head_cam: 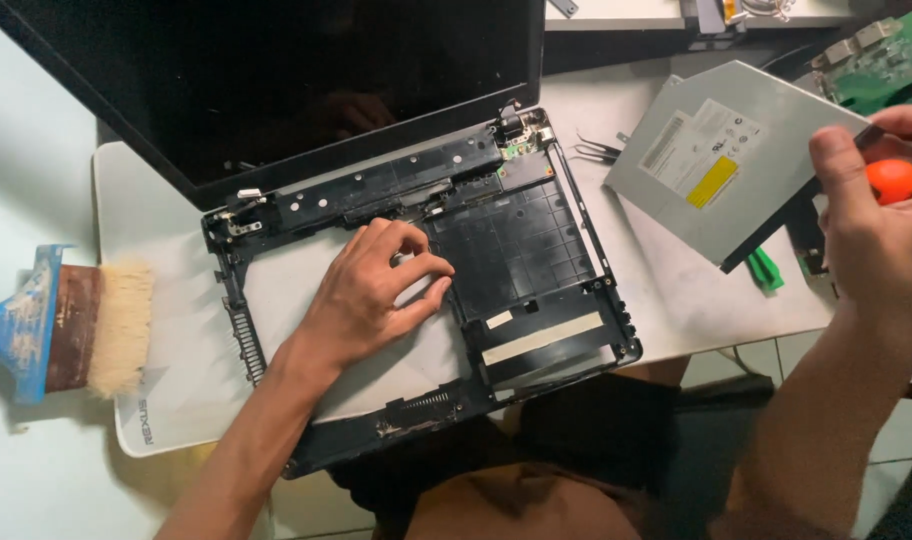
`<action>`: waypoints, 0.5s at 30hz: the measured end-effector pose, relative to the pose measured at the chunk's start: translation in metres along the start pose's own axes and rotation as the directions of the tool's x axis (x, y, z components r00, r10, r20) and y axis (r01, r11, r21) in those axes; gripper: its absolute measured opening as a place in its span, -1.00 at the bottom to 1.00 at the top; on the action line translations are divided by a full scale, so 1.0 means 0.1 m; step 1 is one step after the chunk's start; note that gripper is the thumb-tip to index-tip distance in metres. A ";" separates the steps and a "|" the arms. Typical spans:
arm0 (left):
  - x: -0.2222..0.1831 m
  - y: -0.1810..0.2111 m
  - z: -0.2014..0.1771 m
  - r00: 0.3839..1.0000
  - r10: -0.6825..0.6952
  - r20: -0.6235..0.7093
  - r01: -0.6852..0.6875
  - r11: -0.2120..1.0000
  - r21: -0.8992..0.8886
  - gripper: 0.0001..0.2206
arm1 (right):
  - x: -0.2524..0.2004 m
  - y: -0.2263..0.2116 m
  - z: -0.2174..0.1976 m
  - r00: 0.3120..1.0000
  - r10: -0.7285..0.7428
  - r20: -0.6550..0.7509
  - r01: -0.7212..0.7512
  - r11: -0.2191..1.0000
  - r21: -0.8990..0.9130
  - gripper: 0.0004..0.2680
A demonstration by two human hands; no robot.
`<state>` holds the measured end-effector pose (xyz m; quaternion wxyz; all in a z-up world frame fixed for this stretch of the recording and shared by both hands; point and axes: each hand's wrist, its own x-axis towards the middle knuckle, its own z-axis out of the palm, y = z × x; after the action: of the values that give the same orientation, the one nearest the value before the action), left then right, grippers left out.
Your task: Disassembling a laptop by removing the motherboard and optical drive to detach the screen assembly.
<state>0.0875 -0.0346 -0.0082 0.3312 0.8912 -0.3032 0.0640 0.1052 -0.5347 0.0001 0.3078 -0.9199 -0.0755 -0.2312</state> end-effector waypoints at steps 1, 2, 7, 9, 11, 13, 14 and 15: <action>0.00 -0.01 0.00 1.000 -0.001 0.007 0.000 1.000 0.016 -0.91 | -0.03 0.03 -0.03 0.999 0.028 0.041 -0.029 0.999 0.034 -0.76; 0.00 -0.01 0.01 1.000 -0.001 0.015 0.000 1.000 0.031 -0.91 | -0.08 0.06 -0.07 0.995 0.056 0.084 -0.061 0.996 0.065 -0.71; 0.02 0.04 -0.04 0.999 0.033 0.020 -0.033 0.999 0.028 -0.88 | -0.06 -0.52 -0.20 0.986 -0.061 0.155 0.057 0.998 0.031 -0.67; 0.03 0.04 -0.03 0.998 0.058 0.018 -0.059 0.998 0.014 -0.87 | -0.20 -0.51 -0.27 0.992 0.009 0.124 -0.010 1.000 0.008 -0.75; -0.02 0.03 -0.01 0.999 -0.015 0.034 0.013 0.997 0.070 -0.88 | -0.31 -0.46 -0.35 0.998 0.055 -0.014 -0.055 0.998 -0.029 -0.78; 0.00 0.05 -0.01 0.999 -0.004 0.042 0.001 0.997 0.076 -0.88 | -0.38 -0.32 -0.53 0.993 0.078 -0.088 -0.083 0.995 -0.060 -0.82; 0.01 0.06 -0.03 0.999 -0.008 0.045 0.003 0.995 0.097 -0.87 | -0.41 -0.25 -0.60 0.984 0.089 -0.155 -0.102 0.992 -0.073 -0.82; 0.00 0.04 0.00 0.999 -0.002 0.047 -0.002 0.996 0.090 -0.87 | -0.39 -0.17 -0.65 0.983 0.093 -0.158 -0.106 0.991 -0.080 -0.82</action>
<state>0.0852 -0.0374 -0.0057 0.2832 0.9065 -0.3079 0.0565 0.0411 -0.5601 0.0366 0.2831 -0.9145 0.0048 -0.2890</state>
